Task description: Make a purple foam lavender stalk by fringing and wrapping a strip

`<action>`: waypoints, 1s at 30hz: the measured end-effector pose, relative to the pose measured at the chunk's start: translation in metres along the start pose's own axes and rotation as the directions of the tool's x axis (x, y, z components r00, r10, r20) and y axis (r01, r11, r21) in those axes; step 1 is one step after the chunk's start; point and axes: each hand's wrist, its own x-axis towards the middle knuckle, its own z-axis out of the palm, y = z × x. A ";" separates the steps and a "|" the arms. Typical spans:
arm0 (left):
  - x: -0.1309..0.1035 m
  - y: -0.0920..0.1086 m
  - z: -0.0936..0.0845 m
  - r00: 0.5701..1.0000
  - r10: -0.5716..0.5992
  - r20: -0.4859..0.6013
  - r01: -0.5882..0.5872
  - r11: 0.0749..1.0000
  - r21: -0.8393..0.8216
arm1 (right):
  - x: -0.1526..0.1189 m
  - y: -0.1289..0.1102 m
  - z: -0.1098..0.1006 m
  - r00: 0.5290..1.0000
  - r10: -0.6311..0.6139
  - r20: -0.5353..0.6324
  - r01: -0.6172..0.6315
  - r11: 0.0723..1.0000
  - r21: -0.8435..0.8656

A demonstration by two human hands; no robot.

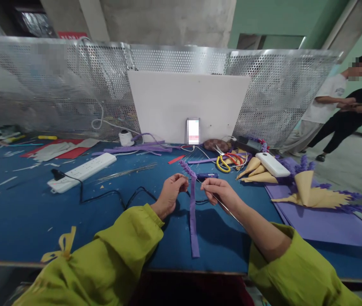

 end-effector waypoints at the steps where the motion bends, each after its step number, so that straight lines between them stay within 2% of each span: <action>1: 0.000 -0.001 0.000 1.000 -0.005 -0.005 0.005 1.000 -0.006 | 0.000 0.000 0.000 1.000 0.002 -0.001 -0.002 1.000 -0.002; 24: 0.006 -0.008 -0.004 0.998 -0.030 0.056 0.029 1.000 0.008 | -0.002 -0.002 0.001 1.000 -0.022 -0.009 0.022 1.000 -0.015; 30: 0.006 -0.006 -0.003 1.000 -0.009 0.013 0.008 1.000 0.027 | 0.000 -0.001 -0.001 0.999 -0.026 -0.021 0.026 0.999 -0.023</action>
